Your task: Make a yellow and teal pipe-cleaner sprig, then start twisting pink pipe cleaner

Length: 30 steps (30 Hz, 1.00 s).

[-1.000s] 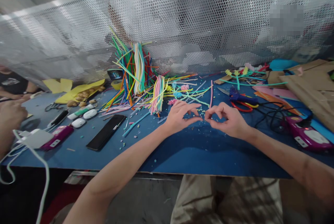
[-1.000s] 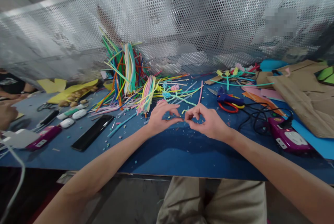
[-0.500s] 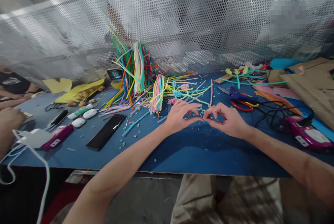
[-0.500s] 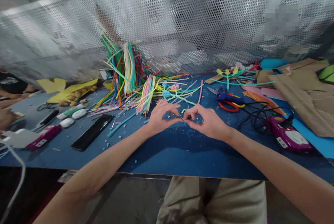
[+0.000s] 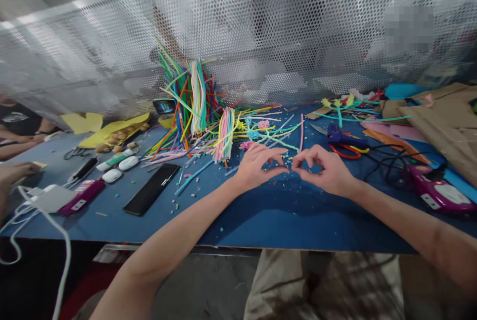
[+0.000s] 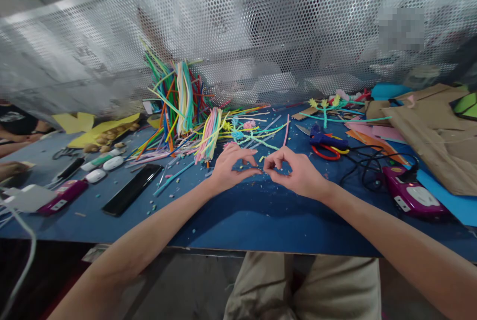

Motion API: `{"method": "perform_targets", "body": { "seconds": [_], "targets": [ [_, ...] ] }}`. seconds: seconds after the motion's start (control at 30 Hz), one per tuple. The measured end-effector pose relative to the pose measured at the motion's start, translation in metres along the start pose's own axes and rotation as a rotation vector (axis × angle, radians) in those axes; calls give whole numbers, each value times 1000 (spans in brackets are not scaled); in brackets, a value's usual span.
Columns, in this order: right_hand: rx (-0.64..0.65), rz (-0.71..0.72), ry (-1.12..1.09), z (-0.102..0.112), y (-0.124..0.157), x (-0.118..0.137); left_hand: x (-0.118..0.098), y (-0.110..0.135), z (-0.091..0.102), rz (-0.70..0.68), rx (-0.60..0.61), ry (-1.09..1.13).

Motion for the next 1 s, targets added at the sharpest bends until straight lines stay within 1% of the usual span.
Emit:
{"method": "perform_targets", "body": {
  "seconds": [0.17, 0.37, 0.53, 0.7, 0.77, 0.87, 1.0],
  "targets": [
    [33, -10, 50, -2, 0, -2, -2, -1, 1, -21, 1, -3],
    [64, 11, 84, -4, 1, -3, -3, 0, 0, 6, 3, -17],
    [31, 19, 30, -2, 0, -2, -3, -1, 0, -8, -6, 4],
    [-23, -12, -4, 0, 1, -6, -1, -1, -1, 25, -4, -8],
    [-69, -36, -47, 0, 0, -7, -1, -1, -1, 28, -4, -20],
    [-140, -81, -207, 1, -3, -8, -3, -2, 1, 17, -42, -55],
    [-144, -127, -407, 0, -7, -8, -1, -2, 5, 76, -140, -150]
  ]
}}
Point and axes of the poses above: each hand's wrist, its own y-axis away from the middle knuckle, its own z-axis out of the back of the hand, x = y × z, the point moved 3 cm from there along -y, towards the middle knuckle, and after that the axes turned 10 degrees about z, right-handed, at the moved point
